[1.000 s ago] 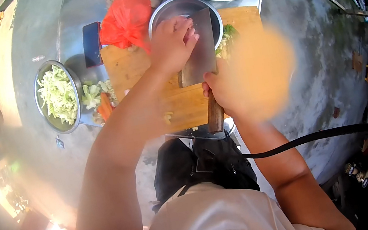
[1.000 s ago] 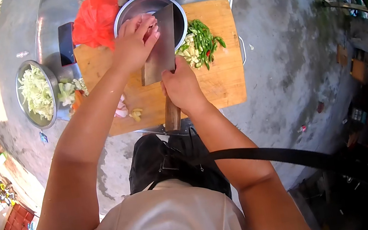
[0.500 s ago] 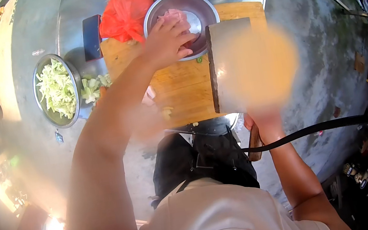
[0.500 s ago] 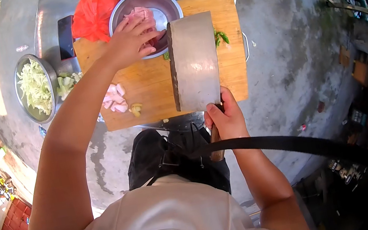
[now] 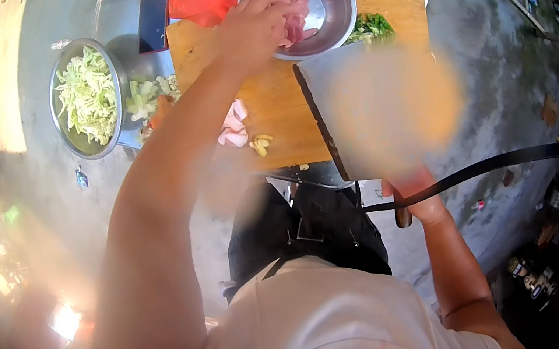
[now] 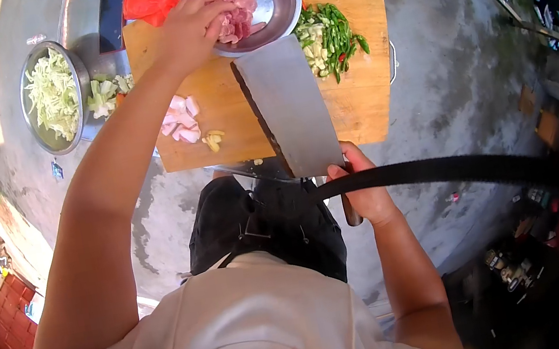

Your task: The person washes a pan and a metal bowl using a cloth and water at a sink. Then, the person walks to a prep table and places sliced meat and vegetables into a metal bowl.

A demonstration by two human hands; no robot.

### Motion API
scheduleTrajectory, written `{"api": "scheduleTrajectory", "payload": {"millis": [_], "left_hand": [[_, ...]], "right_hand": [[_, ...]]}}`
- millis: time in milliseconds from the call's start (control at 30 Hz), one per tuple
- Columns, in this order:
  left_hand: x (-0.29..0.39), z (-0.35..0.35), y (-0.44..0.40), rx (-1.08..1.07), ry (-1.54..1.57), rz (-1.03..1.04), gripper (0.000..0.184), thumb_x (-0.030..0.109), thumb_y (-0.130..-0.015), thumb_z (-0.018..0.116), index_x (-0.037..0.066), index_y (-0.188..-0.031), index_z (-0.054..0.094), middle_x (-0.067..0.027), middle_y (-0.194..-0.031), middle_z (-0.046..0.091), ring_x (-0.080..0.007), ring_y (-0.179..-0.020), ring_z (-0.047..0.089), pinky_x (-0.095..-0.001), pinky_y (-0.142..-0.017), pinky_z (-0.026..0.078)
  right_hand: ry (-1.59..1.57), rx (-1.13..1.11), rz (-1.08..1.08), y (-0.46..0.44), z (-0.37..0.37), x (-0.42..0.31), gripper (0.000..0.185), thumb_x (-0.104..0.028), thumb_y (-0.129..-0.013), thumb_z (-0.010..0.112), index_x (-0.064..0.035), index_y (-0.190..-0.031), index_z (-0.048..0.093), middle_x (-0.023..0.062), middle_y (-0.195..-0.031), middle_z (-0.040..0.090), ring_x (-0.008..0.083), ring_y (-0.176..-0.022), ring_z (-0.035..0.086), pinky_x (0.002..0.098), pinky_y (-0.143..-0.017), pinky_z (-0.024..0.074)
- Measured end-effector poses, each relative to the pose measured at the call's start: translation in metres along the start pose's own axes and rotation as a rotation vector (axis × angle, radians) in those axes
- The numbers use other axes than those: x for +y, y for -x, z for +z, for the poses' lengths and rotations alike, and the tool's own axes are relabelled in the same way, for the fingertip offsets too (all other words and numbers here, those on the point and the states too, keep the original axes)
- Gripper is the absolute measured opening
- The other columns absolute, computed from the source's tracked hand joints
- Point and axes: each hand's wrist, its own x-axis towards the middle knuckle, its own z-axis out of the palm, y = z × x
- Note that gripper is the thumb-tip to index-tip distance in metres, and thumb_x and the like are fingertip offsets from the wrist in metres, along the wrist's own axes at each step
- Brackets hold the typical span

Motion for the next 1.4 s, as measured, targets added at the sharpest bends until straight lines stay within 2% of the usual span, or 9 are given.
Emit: {"api": "scheduleTrajectory", "payload": {"millis": [100, 267, 333, 533, 767, 933, 1200, 1267, 1400], "left_hand": [[0.009, -0.034, 0.043, 0.049, 0.265, -0.584, 0.022, 0.006, -0.081, 0.056, 0.012, -0.101, 0.064, -0.0023, -0.107, 0.053, -0.0151, -0.087, 0.055, -0.027, -0.078, 0.046], [0.018, -0.043, 0.173, 0.007, 0.236, -0.8, 0.049, 0.008, -0.076, 0.065, 0.01, -0.123, 0.05, -0.0084, -0.117, 0.044, -0.0164, -0.084, 0.051, -0.0272, -0.077, 0.046], [0.039, -0.039, 0.198, -0.137, 0.077, -1.01, 0.081, 0.012, -0.069, 0.073, 0.011, -0.138, 0.03, -0.0132, -0.124, 0.036, -0.0221, -0.097, 0.05, -0.0307, -0.082, 0.046], [0.039, 0.007, 0.224, -0.024, 0.033, -0.972, 0.098, 0.01, -0.066, 0.076, 0.009, -0.143, 0.014, -0.0201, -0.127, 0.027, -0.0312, -0.116, 0.043, -0.0354, -0.092, 0.045], [0.022, 0.017, 0.208, 0.095, 0.163, -1.067, 0.094, 0.005, -0.068, 0.072, 0.008, -0.142, 0.015, -0.0198, -0.128, 0.027, -0.0306, -0.108, 0.05, -0.0322, -0.089, 0.048], [0.015, 0.008, 0.193, 0.054, 0.286, -1.07, 0.09, 0.007, -0.07, 0.07, 0.008, -0.142, 0.016, -0.0197, -0.128, 0.028, -0.0282, -0.107, 0.051, -0.0317, -0.089, 0.048], [0.017, -0.001, 0.194, 0.026, 0.163, -1.084, 0.089, 0.012, -0.068, 0.071, 0.013, -0.141, 0.02, -0.0194, -0.13, 0.027, -0.0311, -0.114, 0.043, -0.0352, -0.09, 0.045], [0.011, 0.005, 0.196, 0.051, 0.165, -1.056, 0.088, 0.012, -0.068, 0.071, 0.013, -0.141, 0.022, -0.0194, -0.13, 0.027, -0.0319, -0.113, 0.044, -0.0354, -0.09, 0.044], [0.01, 0.004, 0.176, 0.065, 0.178, -0.966, 0.087, 0.004, -0.066, 0.068, 0.013, -0.141, 0.024, -0.0173, -0.125, 0.03, -0.03, -0.106, 0.047, -0.0346, -0.089, 0.045]], "right_hand": [[0.409, -0.124, 0.002, -0.026, 0.01, 0.002, 0.023, 0.001, -0.088, 0.048, 0.0008, -0.111, 0.051, 0.0037, -0.086, 0.05, 0.0094, -0.06, 0.051, 0.0237, -0.056, 0.0445], [0.261, -0.127, -0.053, -0.08, 0.044, 0.04, 0.025, -0.001, -0.088, 0.05, 0.0019, -0.113, 0.051, 0.0056, -0.087, 0.05, 0.0106, -0.06, 0.053, 0.0244, -0.056, 0.045], [0.323, -0.135, -0.057, -0.101, 0.05, 0.044, 0.026, -0.001, -0.088, 0.05, 0.0019, -0.113, 0.051, 0.0062, -0.088, 0.051, 0.0111, -0.06, 0.053, 0.0246, -0.056, 0.0453], [0.468, -0.176, -0.067, -0.14, 0.061, 0.04, 0.027, -0.005, -0.089, 0.049, 0.0019, -0.114, 0.051, 0.0061, -0.083, 0.053, 0.0113, -0.057, 0.054, 0.0258, -0.057, 0.0454], [0.568, -0.26, 0.056, -0.167, 0.077, 0.03, 0.03, -0.004, -0.087, 0.05, 0.0034, -0.116, 0.05, 0.0073, -0.085, 0.056, 0.0116, -0.057, 0.054, 0.0257, -0.056, 0.0451], [0.642, -0.257, -0.126, -0.16, 0.075, 0.012, 0.03, -0.005, -0.087, 0.051, 0.0048, -0.115, 0.051, 0.0083, -0.089, 0.054, 0.0126, -0.058, 0.054, 0.0257, -0.056, 0.045], [0.488, -0.218, 0.015, -0.164, 0.063, 0.029, 0.031, -0.007, -0.088, 0.051, 0.0017, -0.118, 0.05, 0.0061, -0.086, 0.057, 0.011, -0.058, 0.053, 0.0253, -0.057, 0.0454], [0.134, -0.225, -0.017, -0.153, 0.086, 0.029, 0.031, -0.007, -0.088, 0.05, 0.0013, -0.118, 0.05, 0.0059, -0.083, 0.058, 0.0113, -0.058, 0.053, 0.0254, -0.057, 0.0454], [0.245, -0.158, -0.05, -0.135, 0.122, -0.006, 0.031, -0.007, -0.088, 0.051, 0.0015, -0.118, 0.05, 0.006, -0.082, 0.057, 0.0117, -0.057, 0.053, 0.0256, -0.056, 0.0453]]}}
